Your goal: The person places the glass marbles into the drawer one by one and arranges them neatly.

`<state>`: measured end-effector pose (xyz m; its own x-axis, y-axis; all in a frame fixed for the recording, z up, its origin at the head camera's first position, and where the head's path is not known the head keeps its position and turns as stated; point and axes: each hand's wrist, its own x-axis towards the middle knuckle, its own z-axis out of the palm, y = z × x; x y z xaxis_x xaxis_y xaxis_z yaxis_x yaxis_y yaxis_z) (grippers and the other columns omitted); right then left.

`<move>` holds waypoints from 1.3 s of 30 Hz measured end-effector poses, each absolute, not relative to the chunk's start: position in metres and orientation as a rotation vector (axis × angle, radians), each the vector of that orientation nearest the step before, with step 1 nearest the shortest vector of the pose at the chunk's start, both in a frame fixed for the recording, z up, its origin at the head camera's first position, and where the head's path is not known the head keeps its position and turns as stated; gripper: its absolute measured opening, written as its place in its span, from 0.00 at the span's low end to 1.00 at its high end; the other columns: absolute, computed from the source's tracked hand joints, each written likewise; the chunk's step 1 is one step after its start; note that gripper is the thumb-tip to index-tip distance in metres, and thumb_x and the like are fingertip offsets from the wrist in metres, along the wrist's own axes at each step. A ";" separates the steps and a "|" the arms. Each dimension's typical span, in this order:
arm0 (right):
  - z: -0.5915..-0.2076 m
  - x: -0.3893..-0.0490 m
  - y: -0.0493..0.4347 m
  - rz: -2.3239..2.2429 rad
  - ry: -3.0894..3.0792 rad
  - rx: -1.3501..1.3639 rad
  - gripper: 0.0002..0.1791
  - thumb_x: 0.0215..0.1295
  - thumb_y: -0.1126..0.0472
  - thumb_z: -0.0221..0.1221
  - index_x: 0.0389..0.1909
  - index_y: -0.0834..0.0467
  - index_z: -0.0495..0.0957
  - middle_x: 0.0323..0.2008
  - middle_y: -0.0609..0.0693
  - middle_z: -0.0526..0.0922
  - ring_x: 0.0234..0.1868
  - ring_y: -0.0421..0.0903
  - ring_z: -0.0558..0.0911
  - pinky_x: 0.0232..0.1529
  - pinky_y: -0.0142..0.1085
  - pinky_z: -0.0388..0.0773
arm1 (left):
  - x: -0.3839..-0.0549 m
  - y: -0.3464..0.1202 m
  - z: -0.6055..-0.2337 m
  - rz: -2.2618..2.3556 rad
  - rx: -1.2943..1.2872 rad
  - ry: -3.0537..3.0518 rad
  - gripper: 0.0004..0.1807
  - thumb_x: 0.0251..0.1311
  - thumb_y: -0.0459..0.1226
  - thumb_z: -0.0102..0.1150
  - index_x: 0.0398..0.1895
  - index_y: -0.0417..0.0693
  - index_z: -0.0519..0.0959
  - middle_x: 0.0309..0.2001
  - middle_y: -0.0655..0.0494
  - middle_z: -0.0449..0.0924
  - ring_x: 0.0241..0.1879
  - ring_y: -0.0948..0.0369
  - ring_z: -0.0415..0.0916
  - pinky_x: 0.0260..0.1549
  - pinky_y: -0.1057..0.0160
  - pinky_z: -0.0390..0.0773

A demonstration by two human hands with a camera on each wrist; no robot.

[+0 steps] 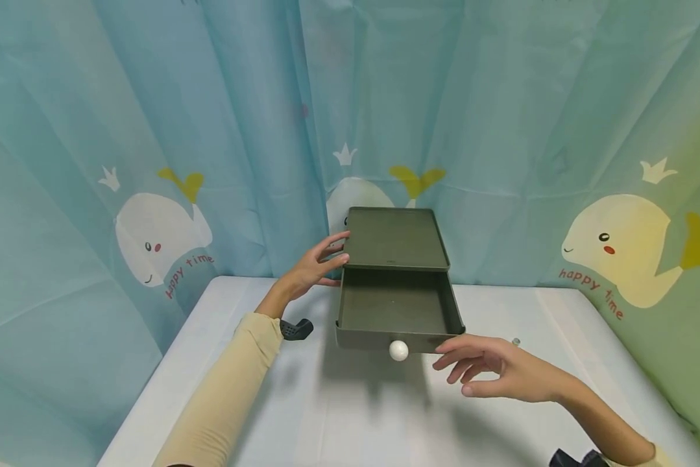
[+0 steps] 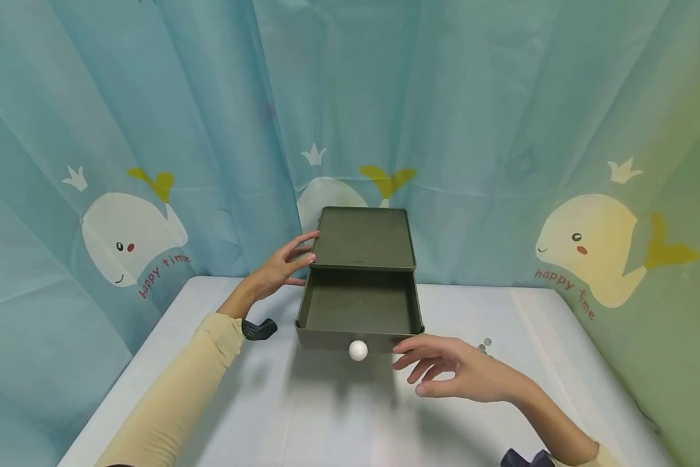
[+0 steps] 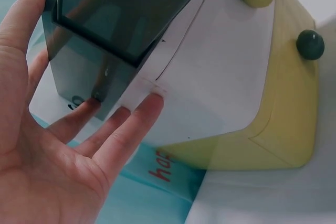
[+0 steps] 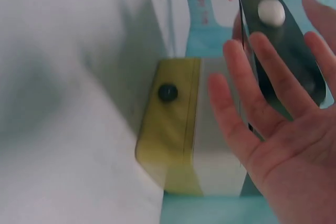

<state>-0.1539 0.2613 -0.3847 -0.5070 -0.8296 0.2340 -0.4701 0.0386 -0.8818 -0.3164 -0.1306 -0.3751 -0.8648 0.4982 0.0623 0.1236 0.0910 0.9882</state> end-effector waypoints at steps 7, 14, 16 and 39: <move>-0.388 -0.166 0.290 -1.493 1.911 -1.308 0.26 0.68 0.82 0.55 0.66 0.69 0.70 0.60 0.61 0.78 0.53 0.54 0.84 0.51 0.44 0.84 | -0.318 -0.131 -0.376 1.834 0.633 2.076 0.33 0.76 0.42 0.56 0.80 0.69 0.59 0.81 0.50 0.49 0.77 0.50 0.55 0.57 0.40 0.79; -0.393 -0.170 0.319 -1.570 2.128 -1.096 0.26 0.68 0.80 0.57 0.65 0.64 0.70 0.55 0.57 0.81 0.48 0.51 0.84 0.35 0.40 0.84 | -0.318 -0.132 -0.375 1.851 0.627 2.093 0.34 0.75 0.43 0.58 0.80 0.70 0.61 0.81 0.51 0.50 0.77 0.51 0.55 0.56 0.40 0.79; -0.395 -0.168 0.326 -1.584 2.207 -1.001 0.24 0.69 0.78 0.59 0.64 0.63 0.71 0.53 0.56 0.81 0.43 0.50 0.85 0.29 0.40 0.82 | -0.318 -0.132 -0.375 1.846 0.625 2.094 0.34 0.75 0.43 0.58 0.80 0.70 0.60 0.81 0.51 0.50 0.77 0.51 0.55 0.56 0.40 0.79; -0.434 -0.180 0.382 -1.389 2.891 -0.667 0.27 0.64 0.71 0.68 0.63 0.57 0.74 0.39 0.50 0.81 0.37 0.40 0.84 0.36 0.28 0.80 | -0.320 -0.131 -0.377 1.844 0.600 2.100 0.32 0.75 0.45 0.59 0.78 0.75 0.62 0.80 0.54 0.52 0.77 0.54 0.55 0.57 0.42 0.79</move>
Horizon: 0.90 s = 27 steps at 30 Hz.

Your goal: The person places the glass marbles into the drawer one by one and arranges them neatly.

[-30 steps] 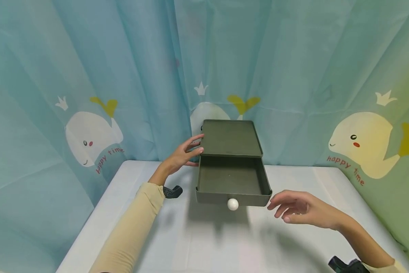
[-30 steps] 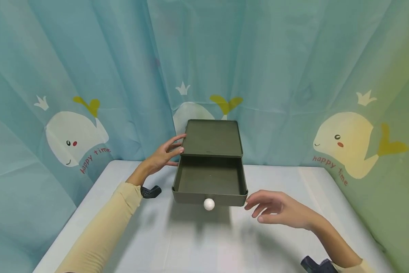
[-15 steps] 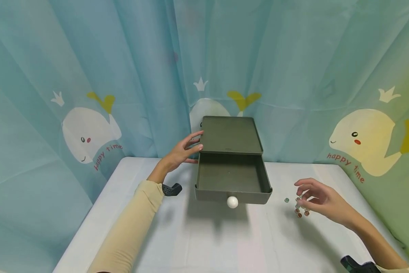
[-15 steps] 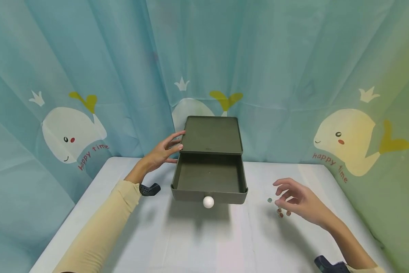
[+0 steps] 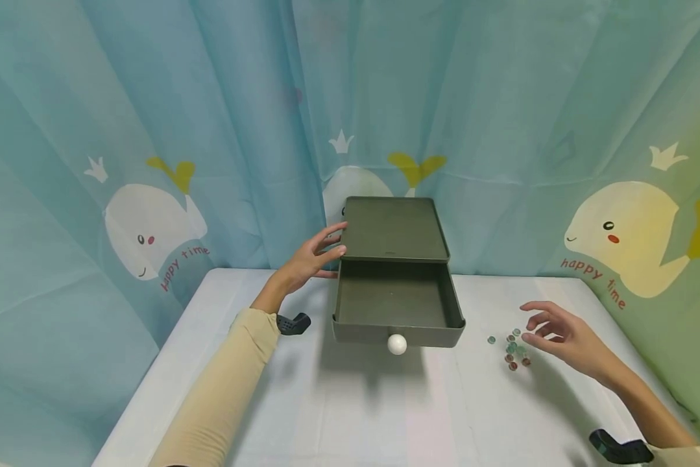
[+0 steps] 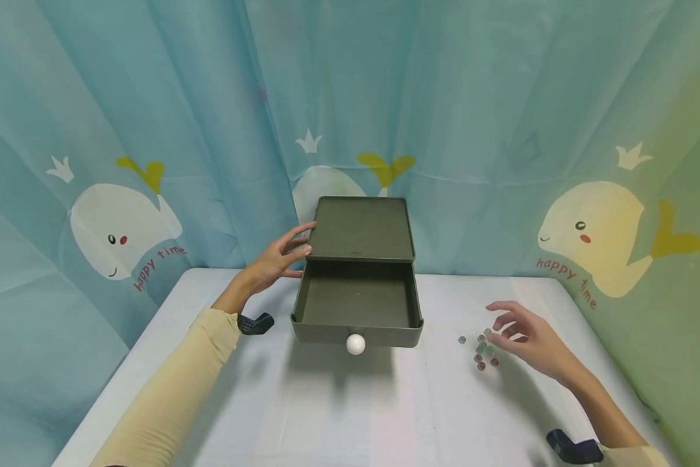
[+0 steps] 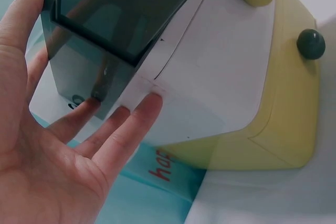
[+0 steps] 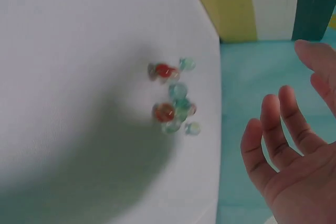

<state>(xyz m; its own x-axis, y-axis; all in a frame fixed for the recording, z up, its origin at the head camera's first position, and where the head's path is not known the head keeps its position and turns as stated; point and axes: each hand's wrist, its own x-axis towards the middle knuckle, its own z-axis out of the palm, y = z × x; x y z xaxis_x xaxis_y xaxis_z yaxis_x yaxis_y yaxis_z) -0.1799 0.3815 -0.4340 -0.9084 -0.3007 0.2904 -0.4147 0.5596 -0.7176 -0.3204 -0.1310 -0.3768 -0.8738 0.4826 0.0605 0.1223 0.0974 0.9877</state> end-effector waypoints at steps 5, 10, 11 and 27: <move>-0.444 -0.191 0.391 1.218 -2.672 0.588 0.28 0.64 0.70 0.69 0.64 0.58 0.74 0.40 0.55 0.82 0.37 0.39 0.84 0.35 0.29 0.80 | -0.321 -0.131 -0.376 1.840 0.596 2.105 0.32 0.75 0.44 0.58 0.78 0.76 0.62 0.80 0.54 0.52 0.77 0.54 0.54 0.58 0.42 0.79; -0.456 -0.203 0.398 1.175 -2.698 0.578 0.26 0.64 0.70 0.69 0.62 0.60 0.74 0.41 0.58 0.82 0.36 0.38 0.84 0.33 0.31 0.80 | -0.319 -0.131 -0.374 1.842 0.603 2.103 0.33 0.75 0.43 0.58 0.79 0.73 0.61 0.80 0.52 0.51 0.78 0.52 0.54 0.58 0.40 0.78; -0.459 -0.205 0.399 1.163 -2.706 0.571 0.26 0.64 0.70 0.69 0.62 0.61 0.74 0.41 0.58 0.83 0.36 0.38 0.84 0.32 0.31 0.80 | -0.319 -0.130 -0.374 1.842 0.606 2.099 0.34 0.75 0.44 0.58 0.79 0.73 0.60 0.80 0.51 0.51 0.78 0.51 0.54 0.58 0.40 0.78; -0.483 -0.217 0.404 1.101 -2.844 0.408 0.22 0.64 0.64 0.70 0.57 0.62 0.78 0.38 0.54 0.84 0.30 0.38 0.81 0.31 0.32 0.73 | -0.313 -0.128 -0.365 1.841 0.618 2.129 0.36 0.72 0.43 0.61 0.80 0.64 0.61 0.80 0.48 0.52 0.78 0.49 0.54 0.55 0.40 0.80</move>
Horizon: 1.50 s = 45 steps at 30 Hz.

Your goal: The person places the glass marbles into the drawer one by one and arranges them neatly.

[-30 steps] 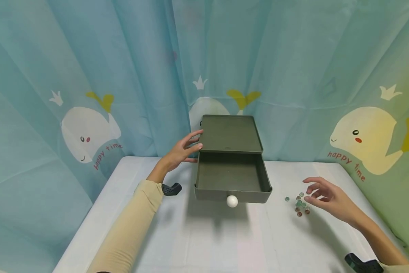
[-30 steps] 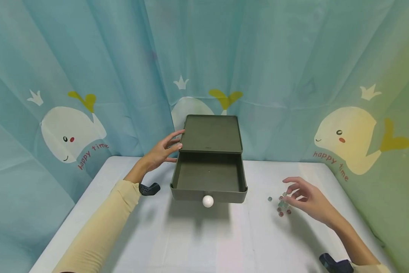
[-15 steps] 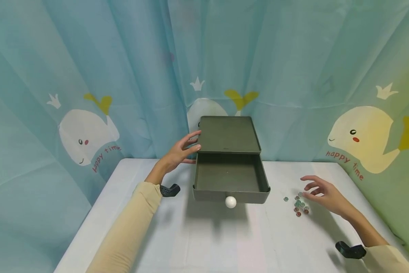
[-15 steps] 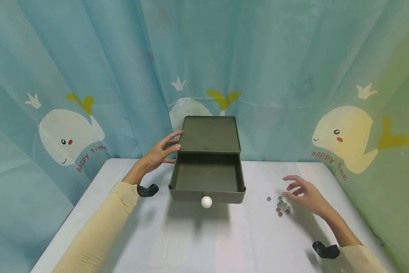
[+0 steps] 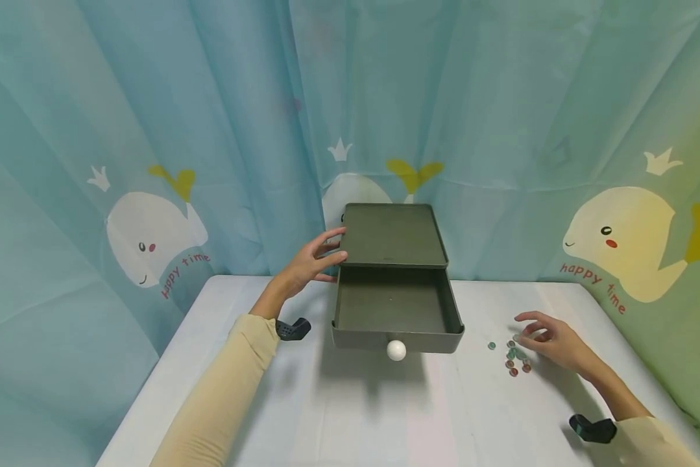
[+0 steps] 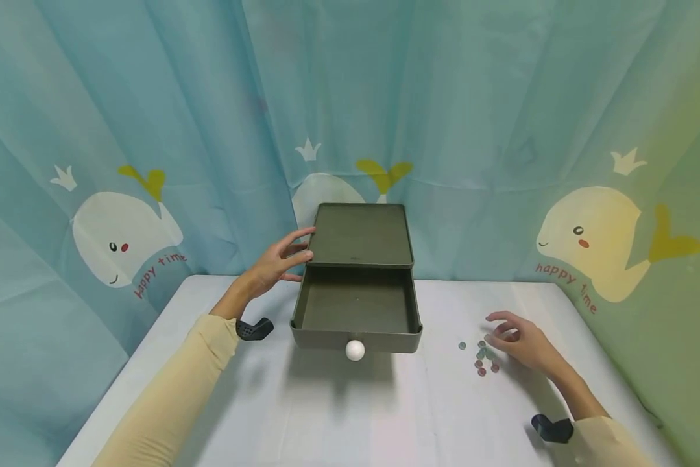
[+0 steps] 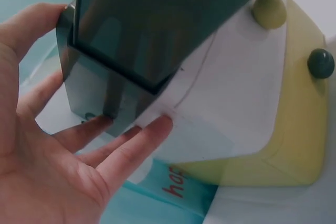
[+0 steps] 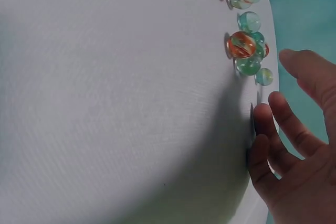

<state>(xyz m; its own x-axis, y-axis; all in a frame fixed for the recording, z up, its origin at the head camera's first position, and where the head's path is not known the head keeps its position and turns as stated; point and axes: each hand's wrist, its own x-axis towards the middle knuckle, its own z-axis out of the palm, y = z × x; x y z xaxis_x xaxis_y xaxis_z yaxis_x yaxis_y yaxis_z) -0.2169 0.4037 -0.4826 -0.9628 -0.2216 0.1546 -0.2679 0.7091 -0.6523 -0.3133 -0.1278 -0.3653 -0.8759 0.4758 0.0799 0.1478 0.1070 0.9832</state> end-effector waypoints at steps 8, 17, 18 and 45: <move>-0.492 -0.217 0.403 1.102 -2.902 0.361 0.19 0.64 0.64 0.70 0.54 0.61 0.80 0.36 0.52 0.83 0.30 0.38 0.79 0.29 0.32 0.74 | -0.310 -0.126 -0.360 1.817 0.575 2.143 0.37 0.69 0.42 0.65 0.79 0.64 0.63 0.79 0.48 0.56 0.74 0.48 0.62 0.53 0.43 0.82; -0.488 -0.219 0.402 1.062 -2.923 0.351 0.15 0.64 0.64 0.70 0.50 0.61 0.83 0.36 0.50 0.83 0.30 0.39 0.77 0.28 0.32 0.72 | -0.310 -0.128 -0.356 1.829 0.578 2.127 0.38 0.69 0.40 0.65 0.80 0.61 0.62 0.79 0.46 0.54 0.74 0.46 0.62 0.54 0.43 0.81; -0.487 -0.219 0.401 1.060 -2.925 0.345 0.14 0.64 0.64 0.70 0.50 0.61 0.83 0.36 0.50 0.83 0.31 0.39 0.77 0.28 0.32 0.72 | -0.310 -0.129 -0.355 1.826 0.577 2.128 0.38 0.69 0.40 0.65 0.80 0.61 0.62 0.79 0.46 0.54 0.74 0.46 0.63 0.54 0.44 0.81; -0.493 -0.220 0.402 0.954 -2.990 0.230 0.09 0.66 0.62 0.68 0.46 0.58 0.85 0.38 0.49 0.83 0.33 0.42 0.74 0.31 0.33 0.70 | -0.314 -0.130 -0.364 1.825 0.608 2.104 0.39 0.71 0.41 0.64 0.81 0.66 0.59 0.81 0.49 0.53 0.71 0.50 0.69 0.58 0.44 0.79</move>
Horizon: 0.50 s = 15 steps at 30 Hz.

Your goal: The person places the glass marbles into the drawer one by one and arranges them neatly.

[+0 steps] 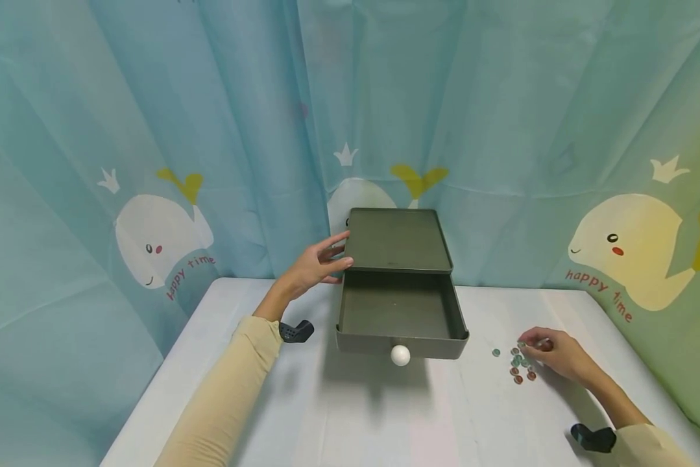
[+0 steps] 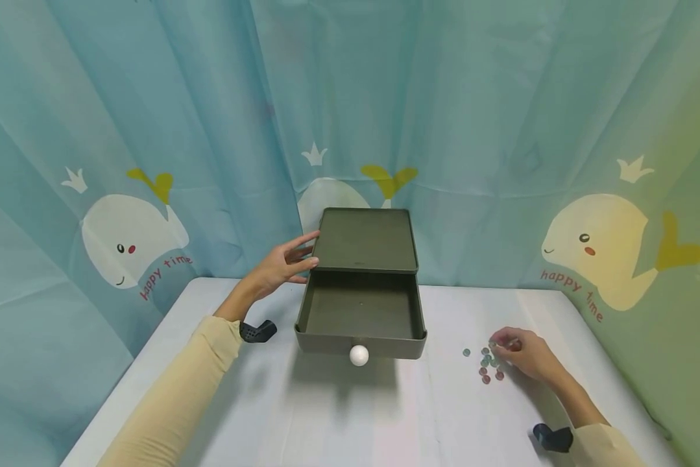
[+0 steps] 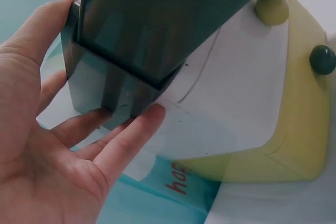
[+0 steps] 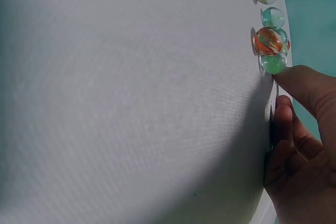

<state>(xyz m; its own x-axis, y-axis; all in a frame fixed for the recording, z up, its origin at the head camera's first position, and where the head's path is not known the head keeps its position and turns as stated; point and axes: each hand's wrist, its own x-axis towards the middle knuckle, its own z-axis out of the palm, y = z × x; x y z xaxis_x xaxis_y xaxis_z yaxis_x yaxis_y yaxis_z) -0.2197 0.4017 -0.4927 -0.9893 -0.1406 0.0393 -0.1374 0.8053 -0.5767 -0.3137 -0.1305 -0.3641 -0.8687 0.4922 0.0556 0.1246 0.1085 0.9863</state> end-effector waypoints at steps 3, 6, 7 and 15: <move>-0.493 -0.219 0.401 -0.942 2.978 -0.227 0.09 0.66 0.63 0.68 0.46 0.58 0.85 0.38 0.50 0.83 0.34 0.43 0.74 0.31 0.33 0.71 | -0.313 -0.131 -0.365 1.825 0.631 2.102 0.39 0.72 0.41 0.63 0.82 0.65 0.58 0.81 0.47 0.52 0.71 0.48 0.68 0.58 0.43 0.79; -0.492 -0.219 0.401 -0.936 2.978 -0.227 0.09 0.66 0.64 0.67 0.46 0.59 0.85 0.38 0.50 0.83 0.34 0.44 0.74 0.30 0.33 0.70 | -0.313 -0.131 -0.365 1.827 0.637 2.105 0.39 0.72 0.41 0.63 0.82 0.66 0.58 0.81 0.47 0.52 0.72 0.48 0.67 0.58 0.43 0.79; -0.492 -0.219 0.401 -0.935 2.978 -0.226 0.09 0.67 0.64 0.66 0.46 0.59 0.85 0.37 0.49 0.83 0.34 0.44 0.73 0.30 0.33 0.70 | -0.313 -0.130 -0.365 1.828 0.637 2.106 0.39 0.72 0.41 0.63 0.82 0.66 0.58 0.81 0.47 0.52 0.72 0.48 0.67 0.58 0.43 0.78; -0.488 -0.221 0.402 -0.952 2.951 -0.281 0.07 0.66 0.64 0.68 0.43 0.58 0.84 0.35 0.47 0.82 0.31 0.40 0.72 0.29 0.32 0.70 | -0.313 -0.130 -0.368 1.829 0.640 2.112 0.39 0.72 0.41 0.63 0.81 0.66 0.58 0.81 0.47 0.52 0.73 0.48 0.65 0.59 0.42 0.78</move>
<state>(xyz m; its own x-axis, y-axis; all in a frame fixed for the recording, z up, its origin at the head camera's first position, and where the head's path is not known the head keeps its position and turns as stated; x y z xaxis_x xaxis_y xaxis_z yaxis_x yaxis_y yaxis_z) -0.2209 0.4024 -0.4875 -0.9834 -0.1794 0.0286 -0.1623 0.7967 -0.5822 -0.3132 -0.1300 -0.3678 -0.8646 0.4962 0.0794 0.1495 0.1031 0.9834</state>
